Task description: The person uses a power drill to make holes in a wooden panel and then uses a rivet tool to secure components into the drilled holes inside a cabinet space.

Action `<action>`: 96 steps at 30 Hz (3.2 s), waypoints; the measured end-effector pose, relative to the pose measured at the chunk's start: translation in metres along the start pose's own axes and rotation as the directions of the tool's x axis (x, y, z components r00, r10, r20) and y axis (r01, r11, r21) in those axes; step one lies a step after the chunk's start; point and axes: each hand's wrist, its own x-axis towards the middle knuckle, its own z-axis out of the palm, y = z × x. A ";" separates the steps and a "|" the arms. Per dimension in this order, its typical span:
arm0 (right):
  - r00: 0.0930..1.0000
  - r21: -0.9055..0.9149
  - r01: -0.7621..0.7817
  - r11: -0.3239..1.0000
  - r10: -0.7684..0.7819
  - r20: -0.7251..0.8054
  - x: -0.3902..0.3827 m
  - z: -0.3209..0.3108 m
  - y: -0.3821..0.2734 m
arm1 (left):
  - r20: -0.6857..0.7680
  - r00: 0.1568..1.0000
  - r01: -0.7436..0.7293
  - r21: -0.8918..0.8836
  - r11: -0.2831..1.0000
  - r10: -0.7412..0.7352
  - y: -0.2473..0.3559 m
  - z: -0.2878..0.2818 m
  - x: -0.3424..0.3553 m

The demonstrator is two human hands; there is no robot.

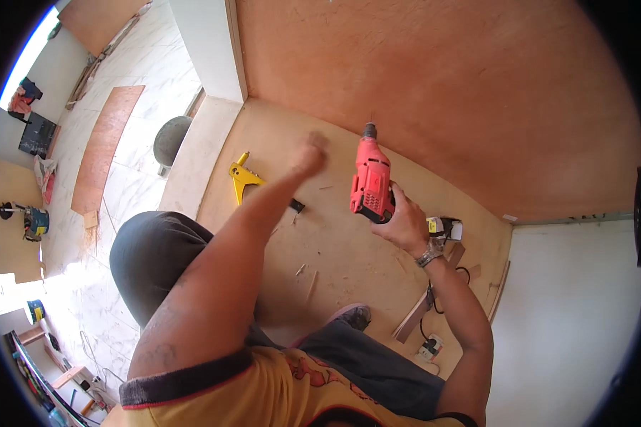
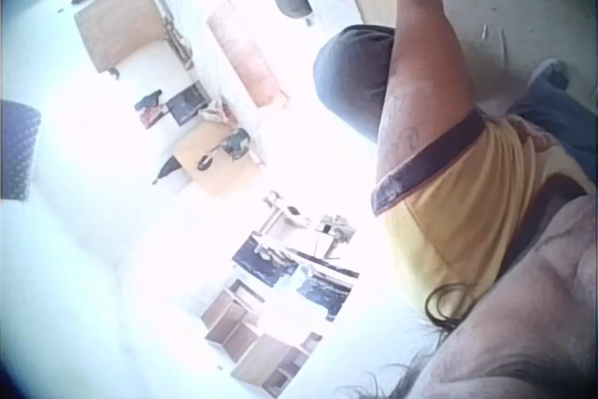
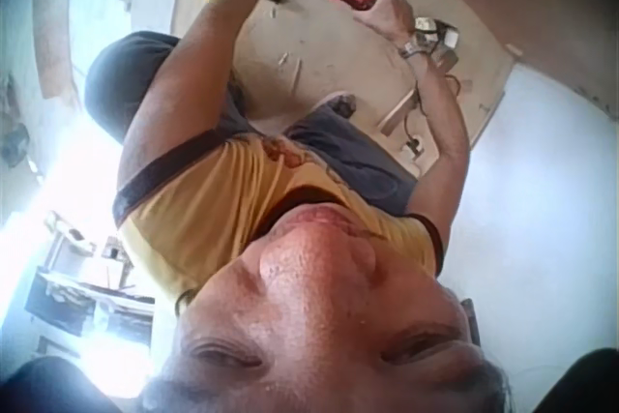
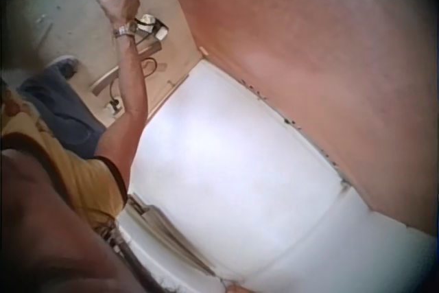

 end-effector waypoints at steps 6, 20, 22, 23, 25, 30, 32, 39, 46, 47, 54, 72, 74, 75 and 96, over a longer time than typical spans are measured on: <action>0.985 -0.058 -0.122 0.991 0.128 0.118 -0.014 0.026 0.026 | 0.392 0.758 0.534 0.085 0.841 -0.521 -0.007 -0.023 0.014; 0.949 -0.086 -0.175 0.981 0.192 0.249 0.044 0.138 0.057 | 0.505 0.773 0.594 -0.368 0.715 -0.383 0.089 -0.043 -0.027; 0.984 -0.046 -0.128 0.991 0.133 0.116 0.043 0.151 0.082 | 0.569 0.736 0.643 -0.416 0.643 -0.367 0.110 -0.043 -0.016; 0.987 -0.043 -0.118 0.992 0.122 0.106 0.048 0.152 0.081 | 0.496 0.768 0.633 -0.497 0.593 -0.404 0.109 -0.043 -0.014; 0.997 0.063 -0.034 0.997 0.029 0.070 0.053 0.155 0.064 | 0.427 0.781 0.624 -0.557 0.548 -0.456 0.097 -0.044 -0.020; 0.989 0.106 -0.102 0.989 0.090 0.116 0.065 0.171 0.037 | 0.324 0.799 0.590 -0.589 0.552 -0.507 0.079 -0.054 -0.029; 0.998 0.132 -0.061 0.989 0.061 0.007 0.074 0.189 0.046 | 0.298 0.812 0.571 -0.581 0.580 -0.501 0.078 -0.055 -0.022; 0.976 -0.017 -0.131 0.991 0.132 0.172 0.078 0.181 0.012 | 0.286 0.847 0.520 -0.618 0.589 -0.448 0.046 -0.065 -0.044; 0.981 -0.206 -0.022 0.978 0.061 0.185 0.072 0.178 0.021 | 0.501 0.735 0.646 -0.313 0.696 -0.457 0.052 -0.080 -0.052; 0.982 -0.198 -0.004 0.980 0.042 0.186 0.074 0.176 0.018 | 0.490 0.733 0.650 -0.304 0.696 -0.471 0.050 -0.084 -0.057; 0.950 -0.045 -0.049 0.998 0.060 0.306 0.084 0.191 -0.003 | 0.581 0.622 0.715 -0.147 0.684 -0.525 -0.014 -0.106 -0.099; 0.987 -0.247 -0.146 0.958 0.122 -0.109 0.063 0.212 0.020 | 0.690 0.614 0.699 -0.251 0.669 -0.382 0.071 -0.042 -0.015; 0.990 -0.336 -0.097 0.937 0.055 -0.132 0.048 0.220 0.026 | 0.646 0.635 0.675 -0.197 0.711 -0.423 0.087 -0.060 -0.022; 0.989 -0.362 -0.110 0.926 0.065 -0.132 0.048 0.219 0.026 | 0.648 0.627 0.683 -0.189 0.706 -0.432 0.092 -0.068 -0.021; 0.990 -0.241 -0.135 0.961 0.140 0.003 0.063 0.188 -0.010 | 0.682 0.561 0.746 -0.171 0.644 -0.469 0.067 -0.093 -0.010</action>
